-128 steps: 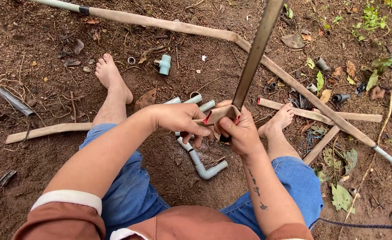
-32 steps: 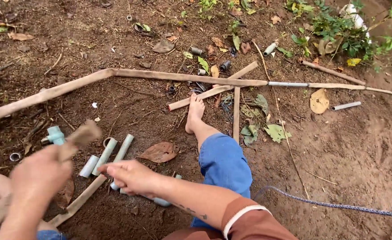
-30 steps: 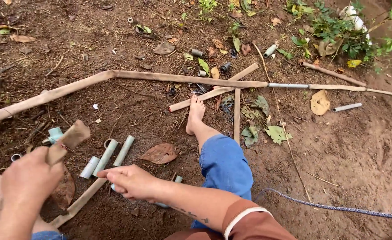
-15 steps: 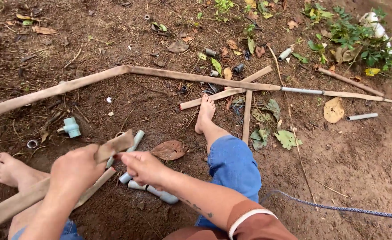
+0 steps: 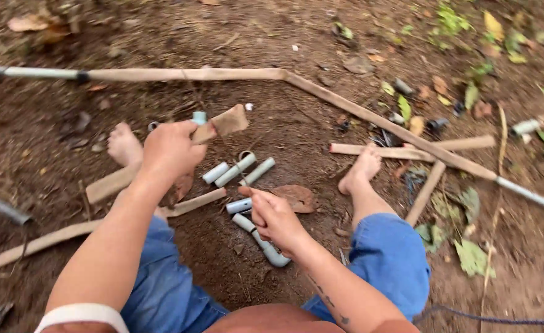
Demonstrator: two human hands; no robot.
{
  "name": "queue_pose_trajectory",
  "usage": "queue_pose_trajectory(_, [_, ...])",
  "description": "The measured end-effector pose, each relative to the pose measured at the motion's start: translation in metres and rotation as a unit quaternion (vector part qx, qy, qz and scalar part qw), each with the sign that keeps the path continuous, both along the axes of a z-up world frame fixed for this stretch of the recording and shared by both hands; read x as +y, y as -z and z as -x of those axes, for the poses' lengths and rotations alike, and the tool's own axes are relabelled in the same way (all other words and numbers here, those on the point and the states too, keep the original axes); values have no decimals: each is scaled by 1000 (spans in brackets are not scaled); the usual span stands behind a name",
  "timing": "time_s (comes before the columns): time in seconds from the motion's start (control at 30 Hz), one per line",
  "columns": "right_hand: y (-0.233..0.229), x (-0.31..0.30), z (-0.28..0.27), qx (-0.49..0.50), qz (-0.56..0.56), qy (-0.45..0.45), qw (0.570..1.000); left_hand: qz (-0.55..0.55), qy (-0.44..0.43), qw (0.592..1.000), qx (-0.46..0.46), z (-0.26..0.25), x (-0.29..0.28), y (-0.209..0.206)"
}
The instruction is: Cutting PVC pipes into smaller segments using a handheld hacksaw blade while sitting on the ground.
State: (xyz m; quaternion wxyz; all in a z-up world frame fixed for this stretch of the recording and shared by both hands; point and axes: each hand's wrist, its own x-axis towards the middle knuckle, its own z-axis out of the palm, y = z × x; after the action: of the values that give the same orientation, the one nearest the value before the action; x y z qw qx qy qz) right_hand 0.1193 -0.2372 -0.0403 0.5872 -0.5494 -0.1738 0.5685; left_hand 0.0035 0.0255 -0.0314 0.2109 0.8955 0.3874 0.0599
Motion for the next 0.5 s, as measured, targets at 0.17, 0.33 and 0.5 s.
queue_pose_trajectory(0.17, [-16,14,-20,-57,40,-46,996,78,44,996,-16,-17,-40,-24])
queue_pose_trajectory(0.33, [-16,8,-15,-48,33,-40,998,74,41,995,-52,-14,-15,-8])
queue_pose_trajectory(0.5, [-13,15,-18,-47,34,-17,998,32,130,990,-53,-16,-47,-18])
